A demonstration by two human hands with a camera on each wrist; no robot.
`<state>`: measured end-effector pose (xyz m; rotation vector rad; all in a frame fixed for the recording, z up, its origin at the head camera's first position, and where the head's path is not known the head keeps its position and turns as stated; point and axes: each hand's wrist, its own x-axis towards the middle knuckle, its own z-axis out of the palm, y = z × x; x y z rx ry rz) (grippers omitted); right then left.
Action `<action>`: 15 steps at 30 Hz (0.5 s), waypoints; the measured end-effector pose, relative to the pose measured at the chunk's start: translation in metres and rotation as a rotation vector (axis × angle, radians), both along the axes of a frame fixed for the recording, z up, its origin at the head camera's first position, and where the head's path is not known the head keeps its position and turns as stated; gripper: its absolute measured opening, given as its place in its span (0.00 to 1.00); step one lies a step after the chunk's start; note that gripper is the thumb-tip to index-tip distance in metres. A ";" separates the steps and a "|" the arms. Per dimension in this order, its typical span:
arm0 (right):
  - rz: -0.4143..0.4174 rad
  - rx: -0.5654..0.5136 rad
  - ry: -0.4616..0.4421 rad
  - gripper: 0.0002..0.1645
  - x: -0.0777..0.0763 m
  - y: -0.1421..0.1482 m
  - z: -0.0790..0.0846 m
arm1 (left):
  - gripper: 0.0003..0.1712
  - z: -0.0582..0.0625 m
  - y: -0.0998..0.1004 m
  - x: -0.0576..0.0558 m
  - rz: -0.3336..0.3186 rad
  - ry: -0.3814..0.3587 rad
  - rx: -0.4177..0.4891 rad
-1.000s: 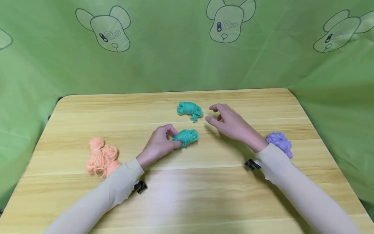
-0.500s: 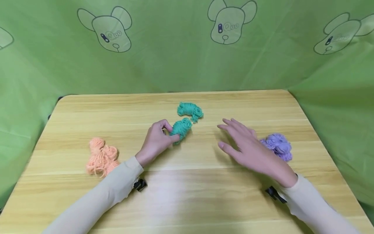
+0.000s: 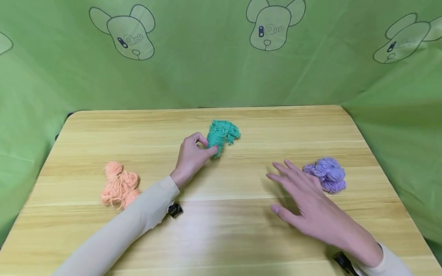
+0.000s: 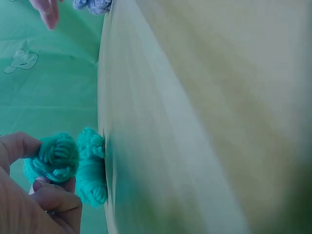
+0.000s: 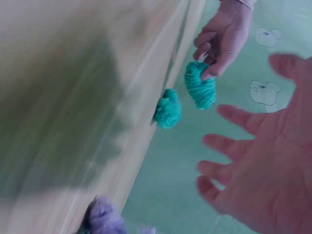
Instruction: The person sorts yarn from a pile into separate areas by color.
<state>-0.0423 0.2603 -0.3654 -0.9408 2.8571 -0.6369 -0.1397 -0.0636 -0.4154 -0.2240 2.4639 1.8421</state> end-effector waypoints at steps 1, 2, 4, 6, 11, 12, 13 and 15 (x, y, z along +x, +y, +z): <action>0.011 -0.001 0.026 0.47 0.002 0.002 -0.001 | 0.14 0.000 0.002 -0.002 0.001 0.001 -0.001; 0.019 -0.005 0.047 0.49 0.003 0.004 -0.002 | 0.14 0.000 0.003 -0.004 0.002 0.004 -0.005; 0.027 -0.012 0.082 0.53 0.005 0.008 -0.006 | 0.13 -0.001 0.006 -0.009 0.012 0.009 -0.010; 0.028 -0.015 0.094 0.55 0.006 0.010 -0.010 | 0.13 -0.001 0.008 -0.013 0.022 0.010 -0.014; 0.012 -0.019 0.082 0.55 0.011 0.015 -0.019 | 0.14 -0.005 0.012 -0.020 0.050 0.005 -0.010; 0.010 -0.019 0.077 0.54 0.013 0.015 -0.020 | 0.14 -0.006 0.013 -0.022 0.055 0.003 -0.006; 0.009 -0.018 0.073 0.54 0.014 0.016 -0.021 | 0.14 -0.006 0.013 -0.023 0.059 0.001 -0.002; 0.007 -0.017 0.070 0.54 0.017 0.017 -0.023 | 0.14 -0.008 0.014 -0.025 0.070 -0.004 0.001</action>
